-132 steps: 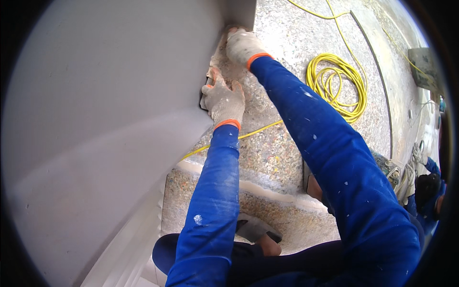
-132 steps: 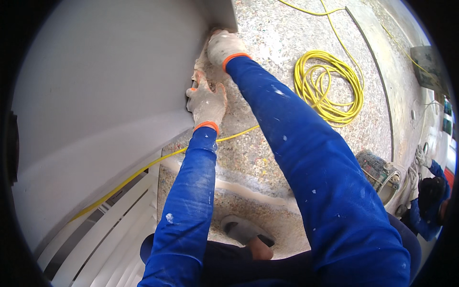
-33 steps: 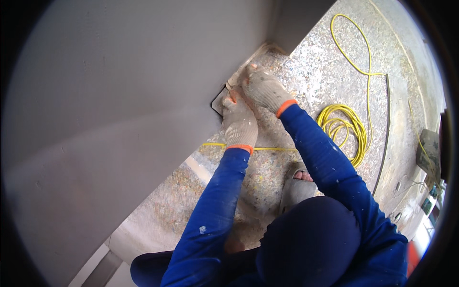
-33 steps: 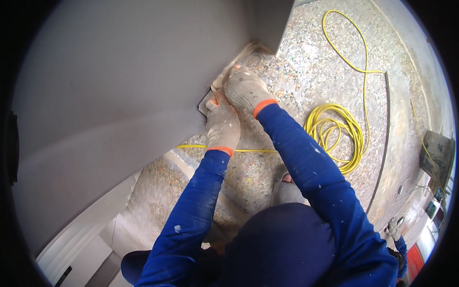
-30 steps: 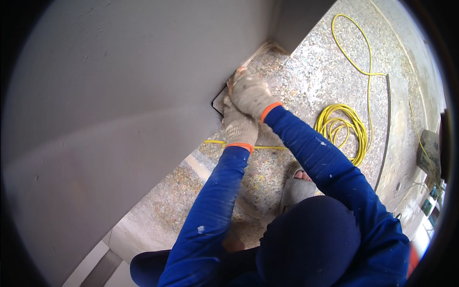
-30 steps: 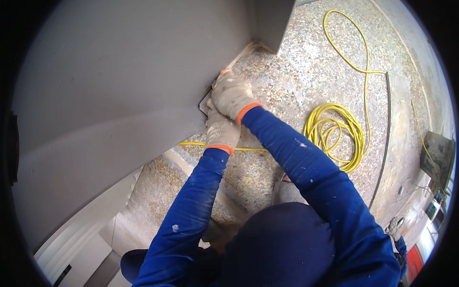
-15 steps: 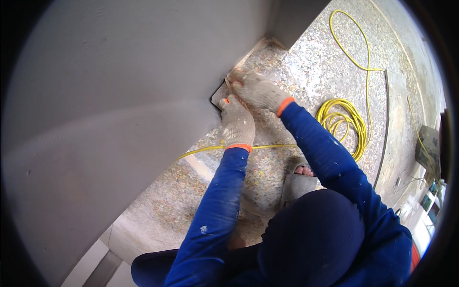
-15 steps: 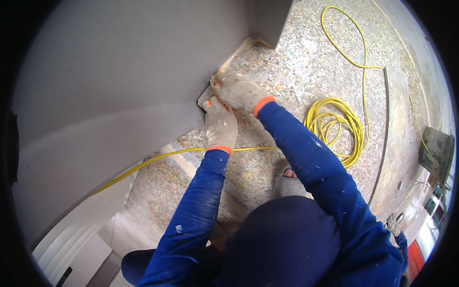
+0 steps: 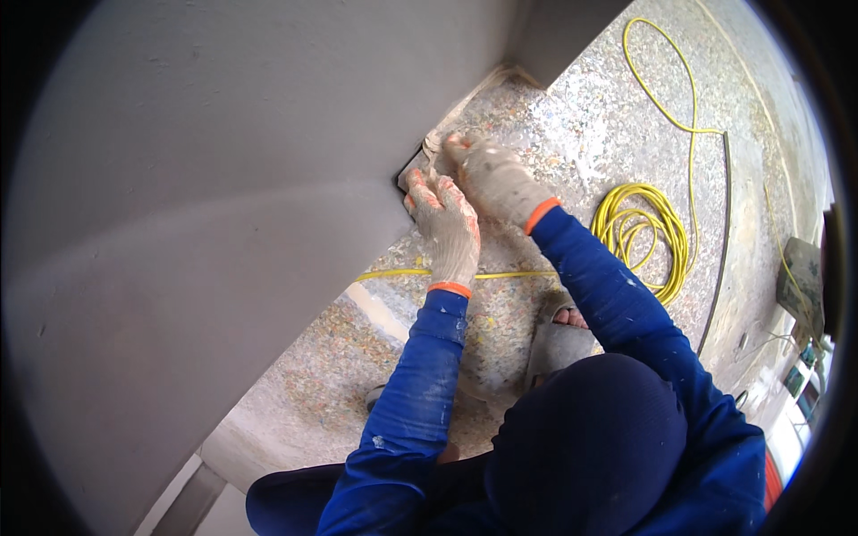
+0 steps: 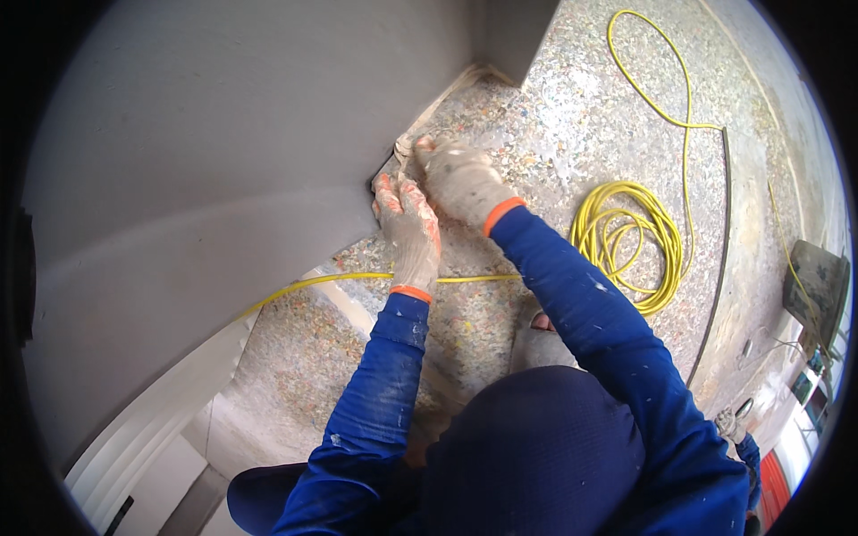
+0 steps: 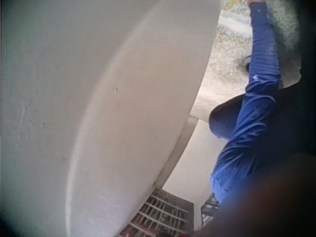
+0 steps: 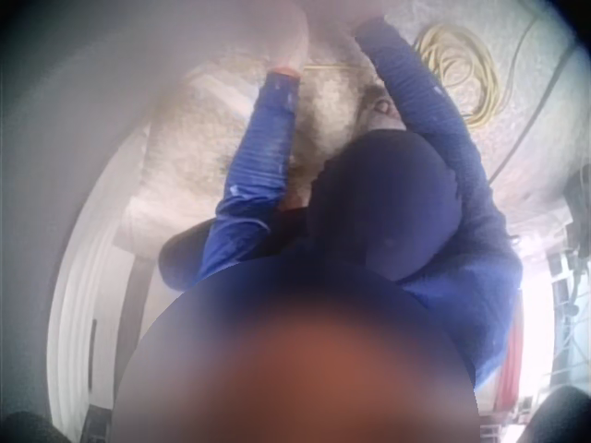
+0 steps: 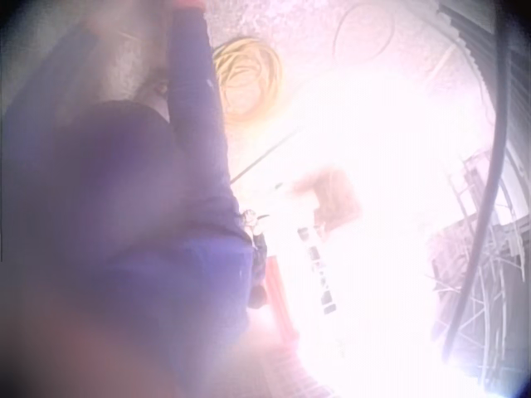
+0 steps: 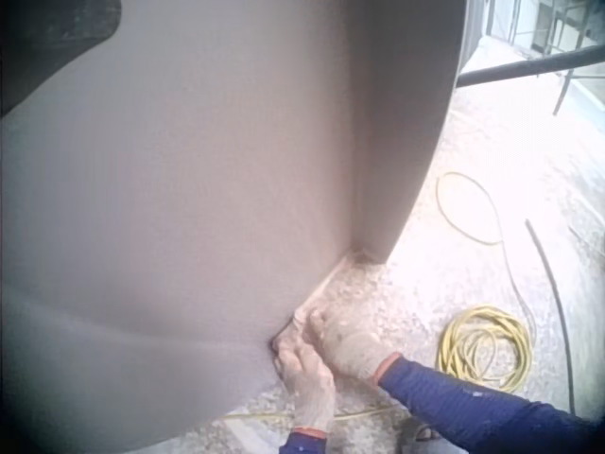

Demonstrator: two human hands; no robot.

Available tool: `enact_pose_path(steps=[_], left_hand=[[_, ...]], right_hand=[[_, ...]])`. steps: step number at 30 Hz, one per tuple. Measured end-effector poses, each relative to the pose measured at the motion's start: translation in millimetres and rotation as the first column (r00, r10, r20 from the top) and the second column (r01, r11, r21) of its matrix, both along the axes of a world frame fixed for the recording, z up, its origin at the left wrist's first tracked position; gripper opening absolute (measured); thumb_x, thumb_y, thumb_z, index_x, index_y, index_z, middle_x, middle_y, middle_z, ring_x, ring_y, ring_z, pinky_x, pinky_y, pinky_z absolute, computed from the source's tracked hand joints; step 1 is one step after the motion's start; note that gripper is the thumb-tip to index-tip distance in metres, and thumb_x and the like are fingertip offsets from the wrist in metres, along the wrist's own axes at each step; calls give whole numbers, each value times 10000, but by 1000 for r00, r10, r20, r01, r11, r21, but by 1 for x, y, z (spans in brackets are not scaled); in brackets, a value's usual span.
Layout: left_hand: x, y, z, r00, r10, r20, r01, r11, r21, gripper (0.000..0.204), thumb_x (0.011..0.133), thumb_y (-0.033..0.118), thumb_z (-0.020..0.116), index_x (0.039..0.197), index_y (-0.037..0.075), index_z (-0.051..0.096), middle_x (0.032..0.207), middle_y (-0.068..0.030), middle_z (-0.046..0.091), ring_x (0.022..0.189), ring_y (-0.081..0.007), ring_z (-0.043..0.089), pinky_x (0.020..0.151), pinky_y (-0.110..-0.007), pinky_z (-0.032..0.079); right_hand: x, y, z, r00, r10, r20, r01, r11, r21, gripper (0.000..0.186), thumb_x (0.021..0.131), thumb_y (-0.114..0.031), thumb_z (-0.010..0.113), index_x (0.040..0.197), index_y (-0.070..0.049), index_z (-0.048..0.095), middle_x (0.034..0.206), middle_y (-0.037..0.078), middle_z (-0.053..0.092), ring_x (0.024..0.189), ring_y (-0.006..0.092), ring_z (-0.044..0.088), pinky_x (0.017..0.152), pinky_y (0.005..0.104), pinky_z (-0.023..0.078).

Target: The person applies a white sealant to the corner joint between a metal railing and a tiled floor. They use gloved hands to smooth and press the material into the seam, repeatedly retrieving more from a bucket.

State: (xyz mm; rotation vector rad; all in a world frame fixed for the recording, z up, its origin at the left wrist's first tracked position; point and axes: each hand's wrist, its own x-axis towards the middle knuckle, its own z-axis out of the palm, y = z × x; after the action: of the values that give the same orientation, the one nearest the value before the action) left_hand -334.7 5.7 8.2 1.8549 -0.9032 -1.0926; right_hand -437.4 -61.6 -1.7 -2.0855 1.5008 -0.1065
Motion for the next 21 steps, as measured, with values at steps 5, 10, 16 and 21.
enact_pose_path(steps=[5, 10, 16, 21], left_hand=[[0, -2, -9, 963, 122, -239, -132, 991, -28, 543, 1065, 182, 493, 1549, -4, 332, 1459, -117, 443, 1323, -207, 474, 1071, -353, 449], [-1, 1, -14, 908, 157, -389, -212, 972, -104, 530, 1074, 195, 489, 1556, 36, 339, 1516, -129, 408, 1371, -219, 441, 1143, -360, 388], [1, 6, -12, 943, 92, -319, -135, 984, -115, 544, 1082, 276, 480, 1562, 60, 342, 1553, -135, 369, 1409, -254, 419, 1170, -407, 363], [3, 9, -15, 934, 77, -349, -121, 987, -105, 576, 1106, 360, 422, 1536, -18, 359, 1560, -169, 332, 1417, -272, 407, 1162, -394, 372]], right_hand=[[2, -1, 5, 983, 82, 164, -63, 991, -116, 438, 975, -224, 613, 1363, -41, 527, 1085, 189, 684, 1020, 359, 692, 858, 454, 566], [4, 5, 18, 990, 0, -143, 16, 993, 113, 442, 969, -235, 616, 1379, -78, 564, 1133, 161, 676, 1038, 354, 689, 901, 431, 569], [1, 5, 29, 989, 72, 128, -81, 995, 61, 460, 922, -253, 681, 1322, -51, 575, 1174, 160, 680, 1155, 332, 660, 926, 422, 561], [-2, -4, 27, 979, 72, 190, -52, 993, -108, 279, 960, -178, 590, 1168, 6, 573, 1060, 218, 678, 1011, 396, 681, 827, 469, 568]])
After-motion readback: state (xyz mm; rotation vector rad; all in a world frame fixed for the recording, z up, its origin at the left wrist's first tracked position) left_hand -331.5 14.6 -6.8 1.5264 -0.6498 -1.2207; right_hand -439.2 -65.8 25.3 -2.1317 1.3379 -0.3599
